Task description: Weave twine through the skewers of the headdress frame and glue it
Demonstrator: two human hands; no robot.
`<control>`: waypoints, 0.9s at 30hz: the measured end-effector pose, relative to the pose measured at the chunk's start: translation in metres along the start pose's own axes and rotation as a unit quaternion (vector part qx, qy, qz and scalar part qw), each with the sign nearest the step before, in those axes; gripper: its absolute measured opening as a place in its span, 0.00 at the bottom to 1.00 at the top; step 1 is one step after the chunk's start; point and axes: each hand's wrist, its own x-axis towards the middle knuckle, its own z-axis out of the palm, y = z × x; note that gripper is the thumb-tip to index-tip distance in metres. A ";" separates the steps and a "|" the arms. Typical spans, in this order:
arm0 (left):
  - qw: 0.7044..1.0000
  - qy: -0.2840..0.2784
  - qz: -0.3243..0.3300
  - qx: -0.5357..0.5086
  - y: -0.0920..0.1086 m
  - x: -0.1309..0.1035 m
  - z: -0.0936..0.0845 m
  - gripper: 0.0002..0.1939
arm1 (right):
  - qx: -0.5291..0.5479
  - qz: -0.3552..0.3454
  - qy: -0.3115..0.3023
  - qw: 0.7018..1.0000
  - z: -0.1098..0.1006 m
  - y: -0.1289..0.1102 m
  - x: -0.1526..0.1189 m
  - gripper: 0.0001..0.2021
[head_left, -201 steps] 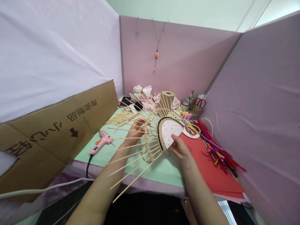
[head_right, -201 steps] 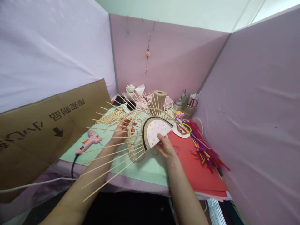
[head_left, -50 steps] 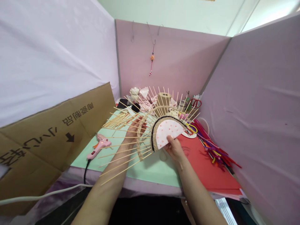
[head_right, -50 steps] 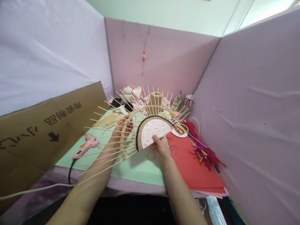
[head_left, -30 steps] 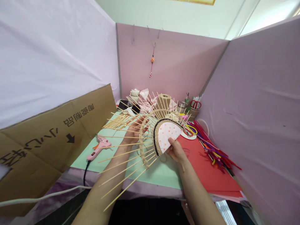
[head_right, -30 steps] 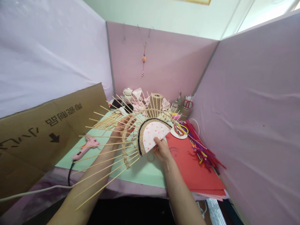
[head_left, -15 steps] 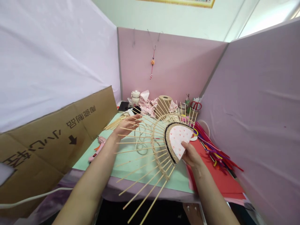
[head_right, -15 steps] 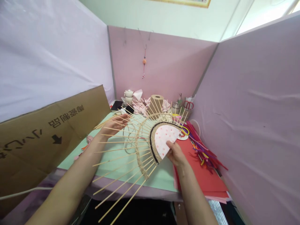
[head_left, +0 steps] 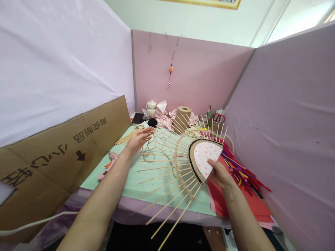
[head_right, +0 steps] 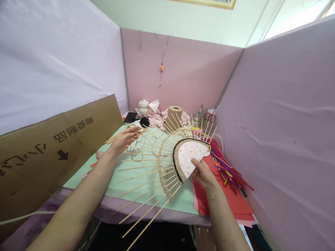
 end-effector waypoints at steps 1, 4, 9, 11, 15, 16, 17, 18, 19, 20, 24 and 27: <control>1.000 0.013 0.008 0.016 0.000 0.000 -0.001 0.19 | -0.003 0.000 0.000 1.000 -0.001 0.000 0.000 0.16; 0.995 0.051 0.034 0.085 0.001 0.000 -0.004 0.19 | -0.016 0.001 -0.003 1.000 -0.002 -0.001 0.000 0.16; 0.978 0.083 0.088 0.169 0.005 -0.001 -0.004 0.19 | -0.034 0.008 0.002 0.999 -0.002 -0.002 -0.001 0.17; 0.973 0.073 0.104 0.192 0.007 -0.001 -0.003 0.19 | -0.041 0.021 0.004 0.999 -0.002 -0.002 -0.001 0.17; 0.975 0.037 0.072 0.209 0.009 0.003 -0.004 0.20 | -0.042 0.036 0.001 0.998 -0.002 -0.003 -0.003 0.20; 0.980 0.031 0.046 0.194 0.008 0.004 -0.005 0.21 | -0.040 0.037 0.001 0.998 -0.002 -0.003 -0.004 0.20; 0.985 0.026 0.021 0.170 0.007 0.005 -0.005 0.21 | -0.038 0.036 0.001 0.999 -0.002 -0.003 -0.004 0.21; 0.989 0.024 0.001 0.143 0.006 0.006 -0.006 0.22 | -0.034 0.034 0.002 0.999 -0.001 -0.003 -0.004 0.22; 0.993 0.026 -0.014 0.116 0.004 0.006 -0.006 0.21 | -0.030 0.032 0.003 0.999 0.000 -0.003 -0.005 0.22; 0.995 0.030 -0.021 0.094 0.003 0.007 -0.006 0.21 | -0.024 0.029 0.004 0.999 0.001 -0.003 -0.005 0.22; 0.997 0.057 -0.013 0.051 0.001 0.005 -0.005 0.19 | -0.005 0.025 -0.003 1.000 0.004 -0.002 -0.005 0.20; 0.998 0.046 -0.009 0.047 -0.001 0.006 -0.003 0.18 | 0.004 0.025 -0.013 1.000 0.003 -0.002 -0.005 0.19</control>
